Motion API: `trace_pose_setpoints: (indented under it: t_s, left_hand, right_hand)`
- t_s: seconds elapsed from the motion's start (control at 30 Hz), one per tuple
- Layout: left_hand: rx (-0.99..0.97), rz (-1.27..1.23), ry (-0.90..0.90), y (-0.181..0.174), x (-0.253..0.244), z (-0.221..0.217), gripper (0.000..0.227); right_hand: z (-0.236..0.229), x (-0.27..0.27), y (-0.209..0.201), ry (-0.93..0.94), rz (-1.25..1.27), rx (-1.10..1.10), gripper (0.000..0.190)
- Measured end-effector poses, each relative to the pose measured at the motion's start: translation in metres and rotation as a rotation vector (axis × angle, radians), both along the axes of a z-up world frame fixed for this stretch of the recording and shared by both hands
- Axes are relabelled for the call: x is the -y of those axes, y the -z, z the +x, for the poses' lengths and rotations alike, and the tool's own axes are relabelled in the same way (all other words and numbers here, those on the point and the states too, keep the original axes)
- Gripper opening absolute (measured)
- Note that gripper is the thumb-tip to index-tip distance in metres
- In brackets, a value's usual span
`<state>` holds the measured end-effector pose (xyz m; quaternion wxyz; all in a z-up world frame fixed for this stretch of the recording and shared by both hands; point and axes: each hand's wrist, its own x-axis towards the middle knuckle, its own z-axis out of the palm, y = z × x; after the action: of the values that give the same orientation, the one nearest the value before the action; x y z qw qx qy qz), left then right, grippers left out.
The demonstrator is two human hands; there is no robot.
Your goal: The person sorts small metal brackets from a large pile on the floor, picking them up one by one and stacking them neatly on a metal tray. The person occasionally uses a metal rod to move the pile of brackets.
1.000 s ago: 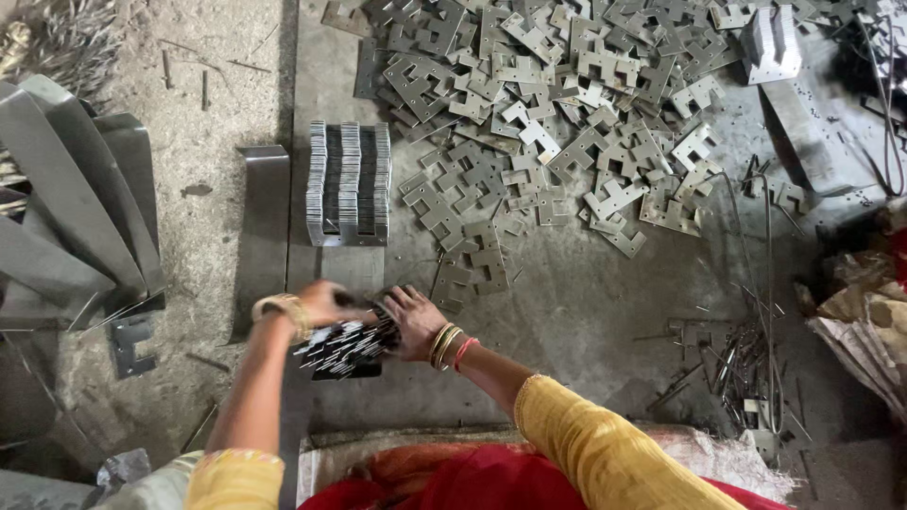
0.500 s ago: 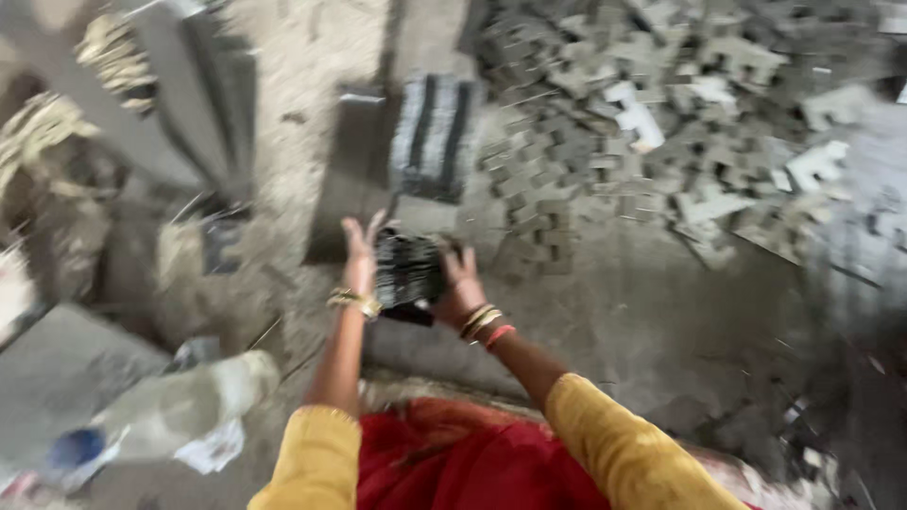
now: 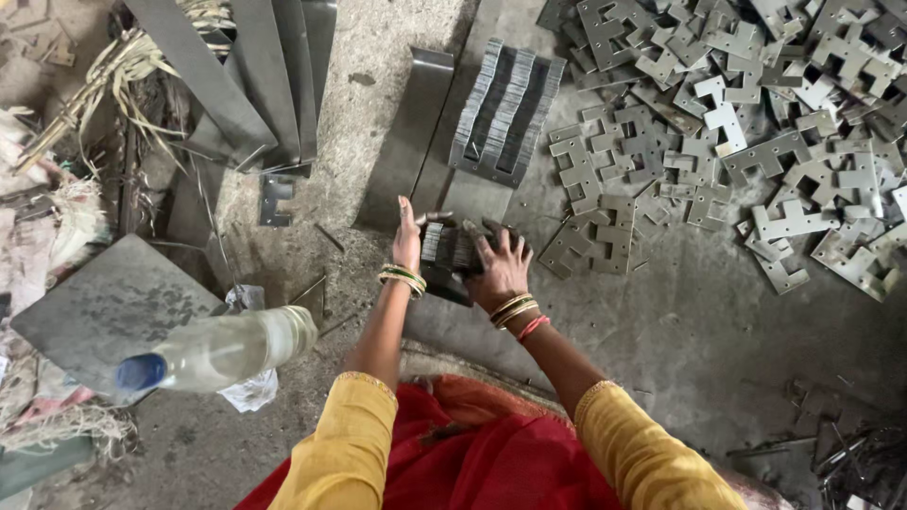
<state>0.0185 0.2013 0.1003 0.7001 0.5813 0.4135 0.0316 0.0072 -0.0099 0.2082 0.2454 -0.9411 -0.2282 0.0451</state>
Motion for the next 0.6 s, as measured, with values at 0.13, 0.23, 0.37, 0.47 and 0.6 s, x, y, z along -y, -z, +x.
trace_pose_setpoints:
  t_s: [0.13,0.23,0.37,0.47,0.6]
  left_hand:
    - [0.128,0.218,0.066,0.029,0.002,0.004,0.1]
    - [0.064,0.162,-0.004,0.037,0.005,-0.002,0.086]
    - [0.298,0.135,-0.057,0.02,0.026,-0.008,0.065]
    - [0.556,0.255,-0.112,-0.009,0.042,-0.013,0.045]
    - [0.487,0.971,-0.015,-0.056,0.052,-0.026,0.045]
  right_hand:
    - [0.006,0.004,0.0,-0.154,0.053,0.225,0.085]
    - [0.004,0.006,0.006,-0.196,0.112,0.089,0.091]
    - [0.003,0.008,0.008,-0.219,-0.007,0.156,0.087]
    - [0.018,0.004,0.001,-0.199,-0.078,0.239,0.09]
    - [0.071,-0.006,-0.019,-0.127,-0.093,0.283,0.091]
